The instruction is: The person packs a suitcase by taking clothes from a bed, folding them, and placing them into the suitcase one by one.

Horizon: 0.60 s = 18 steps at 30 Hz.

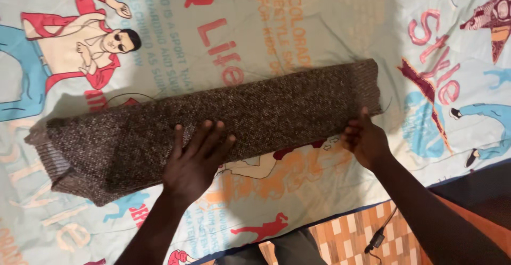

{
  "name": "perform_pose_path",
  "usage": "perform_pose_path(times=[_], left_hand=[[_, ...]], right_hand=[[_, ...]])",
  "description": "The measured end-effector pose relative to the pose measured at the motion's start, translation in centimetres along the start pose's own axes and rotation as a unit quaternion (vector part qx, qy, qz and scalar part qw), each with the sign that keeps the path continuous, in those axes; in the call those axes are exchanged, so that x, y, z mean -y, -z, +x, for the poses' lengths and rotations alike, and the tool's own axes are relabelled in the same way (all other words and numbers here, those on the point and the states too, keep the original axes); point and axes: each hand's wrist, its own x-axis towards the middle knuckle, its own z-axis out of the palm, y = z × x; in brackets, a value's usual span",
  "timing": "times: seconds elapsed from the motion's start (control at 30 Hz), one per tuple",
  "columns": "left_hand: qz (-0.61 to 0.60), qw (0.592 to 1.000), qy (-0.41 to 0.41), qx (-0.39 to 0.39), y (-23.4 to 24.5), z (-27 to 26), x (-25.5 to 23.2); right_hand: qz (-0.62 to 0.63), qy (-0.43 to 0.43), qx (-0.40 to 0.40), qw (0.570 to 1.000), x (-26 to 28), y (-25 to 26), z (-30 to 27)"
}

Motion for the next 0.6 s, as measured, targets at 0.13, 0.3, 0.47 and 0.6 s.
perform_pose_path(times=[0.13, 0.3, 0.47, 0.6], left_hand=[[-0.048, 0.992, 0.118, 0.022, 0.6, -2.6, 0.7], [0.064, 0.972, 0.22, -0.046, 1.8, -8.4, 4.3], [0.099, 0.971, 0.214, 0.028, 2.0, -11.5, 5.3], [0.039, 0.973, 0.228, 0.003, 3.1, -13.0, 7.6]], right_hand=[[0.07, -0.017, -0.016, 0.997, -1.1, -1.1, -0.1], [0.049, 0.056, 0.048, 0.996, -1.8, -3.1, -3.4], [0.078, 0.058, -0.007, 0.995, -2.3, -3.0, -3.7], [0.121, 0.096, 0.012, 0.988, -3.0, -3.0, -3.3]])
